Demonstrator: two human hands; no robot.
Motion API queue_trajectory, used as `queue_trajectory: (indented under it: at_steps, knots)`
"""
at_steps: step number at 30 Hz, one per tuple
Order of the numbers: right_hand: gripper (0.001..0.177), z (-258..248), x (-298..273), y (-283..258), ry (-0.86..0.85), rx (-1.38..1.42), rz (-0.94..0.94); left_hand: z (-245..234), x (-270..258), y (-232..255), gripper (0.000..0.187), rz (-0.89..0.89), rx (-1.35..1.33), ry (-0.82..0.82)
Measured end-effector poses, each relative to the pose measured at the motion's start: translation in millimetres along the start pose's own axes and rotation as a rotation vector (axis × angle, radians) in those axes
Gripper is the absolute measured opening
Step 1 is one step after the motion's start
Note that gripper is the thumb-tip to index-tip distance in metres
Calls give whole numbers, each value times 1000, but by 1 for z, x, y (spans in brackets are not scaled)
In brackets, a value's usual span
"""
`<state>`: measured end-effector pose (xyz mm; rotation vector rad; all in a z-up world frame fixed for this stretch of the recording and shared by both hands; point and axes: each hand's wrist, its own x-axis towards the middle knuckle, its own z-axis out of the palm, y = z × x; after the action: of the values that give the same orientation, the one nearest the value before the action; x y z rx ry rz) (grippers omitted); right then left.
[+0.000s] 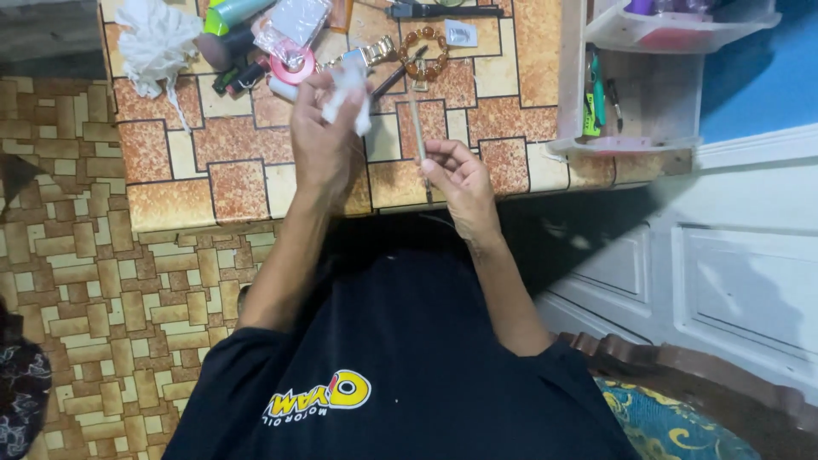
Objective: The person wipes a purple flower-shaped object, a red nail file, several pens, a green box, a green pen, a white tube, a black pen, a silver pen, a gold watch, and a beaded bracelet with a white cloth. Each item is wiped and then placed into a clear plastic organizer on the table.
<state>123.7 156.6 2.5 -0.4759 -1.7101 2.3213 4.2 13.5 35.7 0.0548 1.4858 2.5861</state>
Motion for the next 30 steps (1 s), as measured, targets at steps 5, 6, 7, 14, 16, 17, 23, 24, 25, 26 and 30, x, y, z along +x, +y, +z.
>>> queue_trajectory:
  at_steps: [5, 6, 7, 14, 16, 17, 23, 24, 25, 26, 30]
  knots:
    - [27, 3, 4, 2, -7, -113, -43, -9, -21, -42, 32, -174, 138, -147]
    - [27, 6, 2, -3, -26, -182, -41, -11, -24, -52, 33, -167, 139, -156]
    - [27, 3, 0, 4, -16, -186, -40, -10, -18, -46, 33, -174, 135, -163]
    - [30, -13, 1, 17, 21, -188, -32, -11, 4, -24, 35, -76, -104, -72]
    - [32, -11, 2, 18, 62, -169, -62, -5, -11, -32, 36, -122, -72, -95]
    - [27, -9, 1, 18, 75, -255, -92, 1, -23, -36, 35, -184, -60, -128]
    - [21, 1, -6, 3, 104, -478, -191, 8, -16, -34, 38, -128, 51, -131]
    - [20, 2, -9, -1, 89, -461, -178, 3, -5, -36, 42, -80, 30, -90]
    - [20, 0, -9, 1, 93, -461, -181, 0, -2, -31, 42, -79, 30, -95]
    - [21, -2, -9, 2, 105, -425, -164, -3, 2, -26, 48, -90, 14, -86]
    - [23, -4, -7, -5, 131, -348, -114, 17, -28, -20, 52, -162, 49, -120]
